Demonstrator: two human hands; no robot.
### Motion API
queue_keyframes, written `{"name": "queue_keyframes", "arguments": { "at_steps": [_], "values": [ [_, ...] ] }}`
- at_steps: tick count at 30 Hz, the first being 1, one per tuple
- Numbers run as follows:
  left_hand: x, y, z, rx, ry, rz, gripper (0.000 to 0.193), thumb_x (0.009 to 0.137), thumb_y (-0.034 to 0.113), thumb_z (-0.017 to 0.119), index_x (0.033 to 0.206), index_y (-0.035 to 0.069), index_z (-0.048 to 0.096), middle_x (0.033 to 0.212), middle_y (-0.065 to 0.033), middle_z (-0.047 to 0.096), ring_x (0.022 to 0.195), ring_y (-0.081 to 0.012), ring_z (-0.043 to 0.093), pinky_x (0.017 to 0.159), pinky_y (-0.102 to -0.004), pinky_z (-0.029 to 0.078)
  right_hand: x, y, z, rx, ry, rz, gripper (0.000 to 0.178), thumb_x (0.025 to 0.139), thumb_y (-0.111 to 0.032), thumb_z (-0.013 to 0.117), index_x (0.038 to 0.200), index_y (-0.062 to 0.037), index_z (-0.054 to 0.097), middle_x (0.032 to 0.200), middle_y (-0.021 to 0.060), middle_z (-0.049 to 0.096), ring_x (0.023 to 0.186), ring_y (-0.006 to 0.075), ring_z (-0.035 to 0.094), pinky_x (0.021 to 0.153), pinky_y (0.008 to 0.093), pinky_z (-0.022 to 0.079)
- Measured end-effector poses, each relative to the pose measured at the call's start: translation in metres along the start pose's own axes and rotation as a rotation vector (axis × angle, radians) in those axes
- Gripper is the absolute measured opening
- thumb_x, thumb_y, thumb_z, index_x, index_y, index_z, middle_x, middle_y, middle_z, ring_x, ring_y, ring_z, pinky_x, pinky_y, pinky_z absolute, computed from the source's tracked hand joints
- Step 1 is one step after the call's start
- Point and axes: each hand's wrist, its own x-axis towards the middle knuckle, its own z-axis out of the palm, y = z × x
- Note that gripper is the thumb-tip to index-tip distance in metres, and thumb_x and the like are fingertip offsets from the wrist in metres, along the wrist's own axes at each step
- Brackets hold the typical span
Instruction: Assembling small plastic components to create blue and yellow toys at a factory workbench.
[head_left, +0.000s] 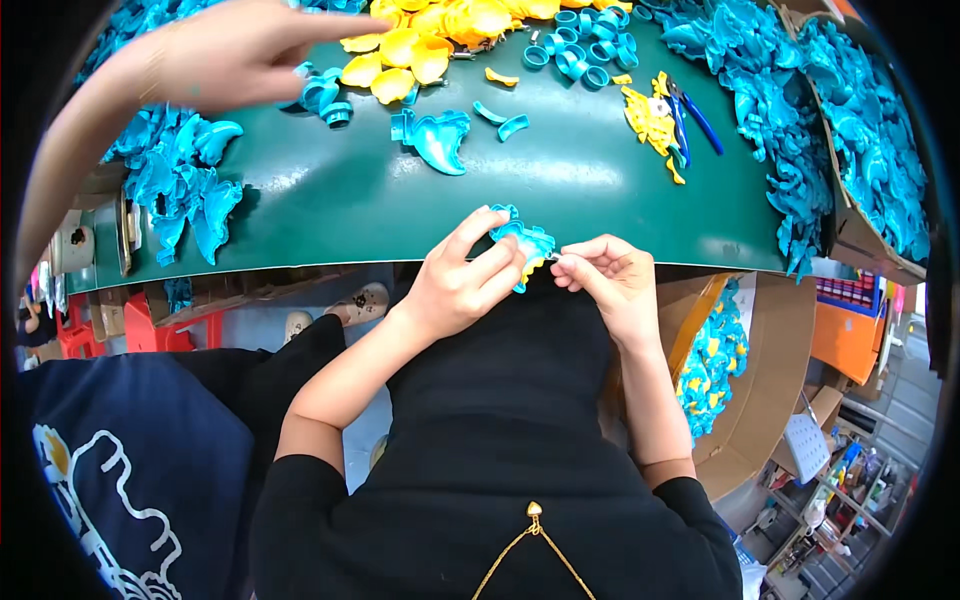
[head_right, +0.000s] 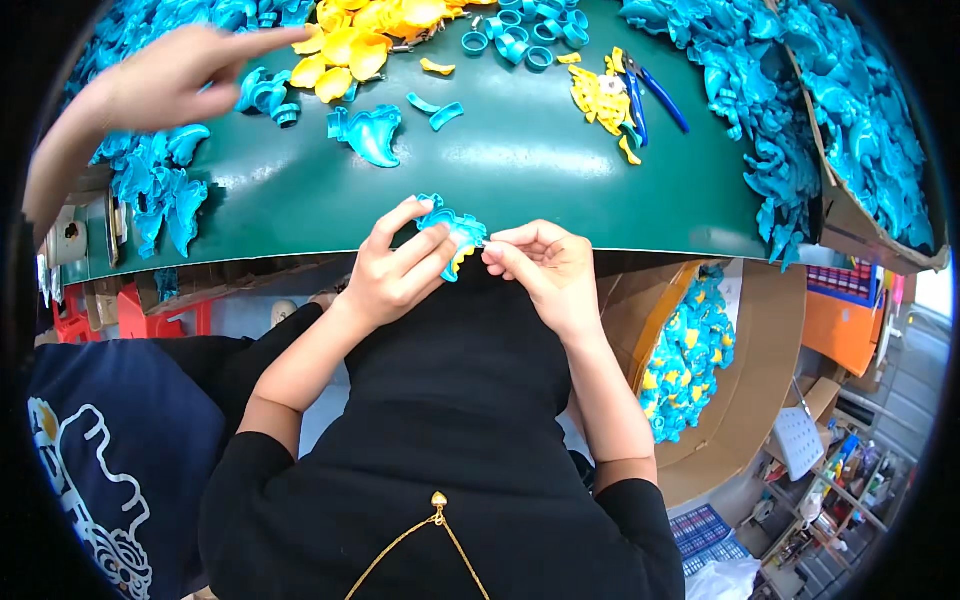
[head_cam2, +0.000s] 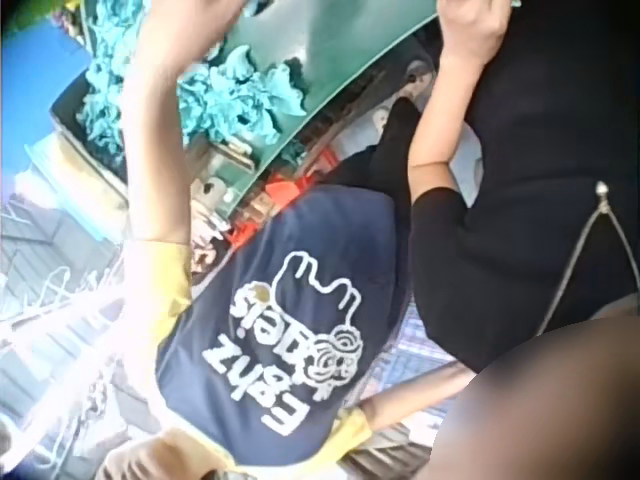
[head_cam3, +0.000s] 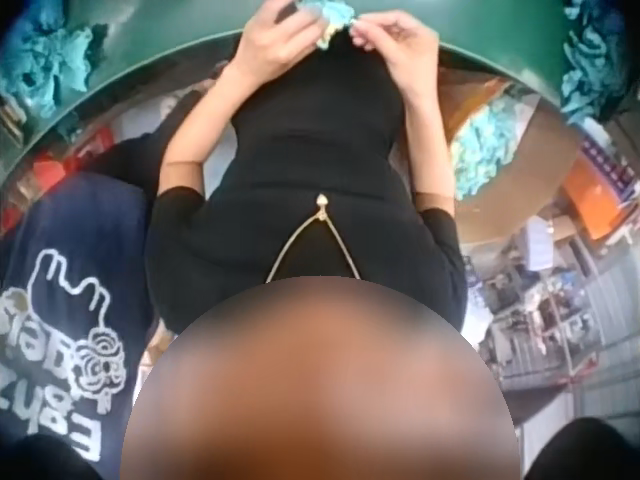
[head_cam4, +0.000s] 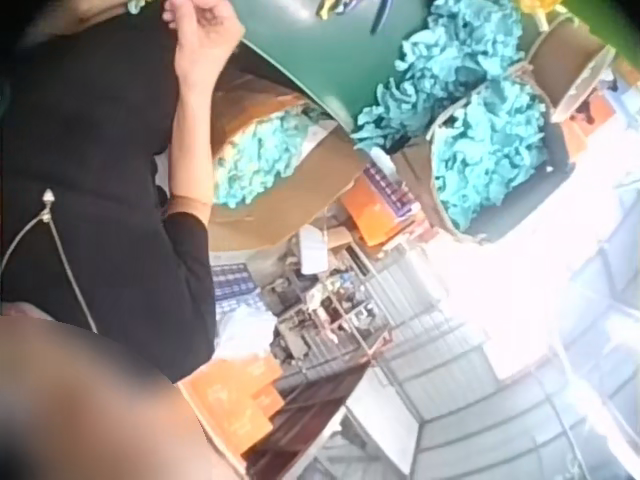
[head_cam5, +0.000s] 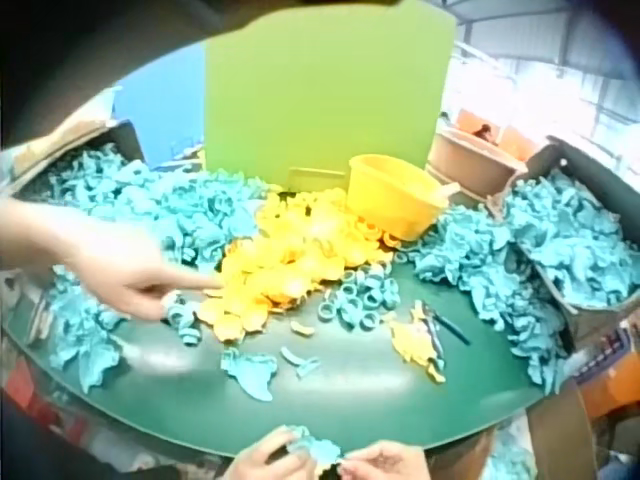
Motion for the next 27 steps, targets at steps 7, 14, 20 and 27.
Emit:
{"name": "queue_keyframes", "arguments": {
  "at_steps": [7,14,20,27],
  "values": [
    [-0.006,0.0,0.002,-0.039,-0.007,0.006,0.033,0.062,0.011,0.078,0.094,0.005,0.074,0.103,-0.0066,0.069,0.114,-0.0356,0.058,0.095,-0.0439,0.054,-0.004,0.011,0.003,0.113,0.008,-0.094,0.012,0.09,-0.002,0.072,0.099,0.0047,0.069,0.09,0.0101,0.073,0.081,0.0127,0.07,0.075,0.0252,0.057],
    [-0.003,-0.003,0.0,-0.049,0.024,-0.002,0.027,0.065,0.009,0.077,0.092,0.006,0.072,0.101,-0.0046,0.066,0.118,-0.0347,0.056,0.092,-0.0401,0.058,0.01,-0.005,0.003,-0.03,0.0,-0.011,0.009,0.091,-0.004,0.072,0.091,0.0028,0.066,0.084,0.0109,0.072,0.074,0.0138,0.07,0.066,0.0245,0.056],
    [-0.008,-0.007,-0.002,-0.133,-0.005,-0.089,0.038,0.06,0.007,0.079,0.097,0.002,0.071,0.105,-0.0071,0.067,0.117,-0.0385,0.057,0.092,-0.0411,0.057,0.05,-0.058,-0.001,-0.458,-0.464,0.185,0.027,0.089,-0.004,0.072,0.105,-0.0028,0.05,0.075,0.0107,0.07,0.062,0.013,0.067,0.055,0.0241,0.053],
    [-0.004,0.0,-0.009,-0.13,0.009,-0.14,0.033,0.062,0.004,0.08,0.093,0.005,0.069,0.097,-0.0065,0.068,0.114,-0.0385,0.057,0.093,-0.0433,0.053,0.15,-0.111,-0.03,-0.587,-0.407,-0.201,0.019,0.089,-0.014,0.071,0.103,-0.0008,0.068,0.074,0.0056,0.07,0.061,0.0136,0.068,0.056,0.0281,0.054]
  ]
}}
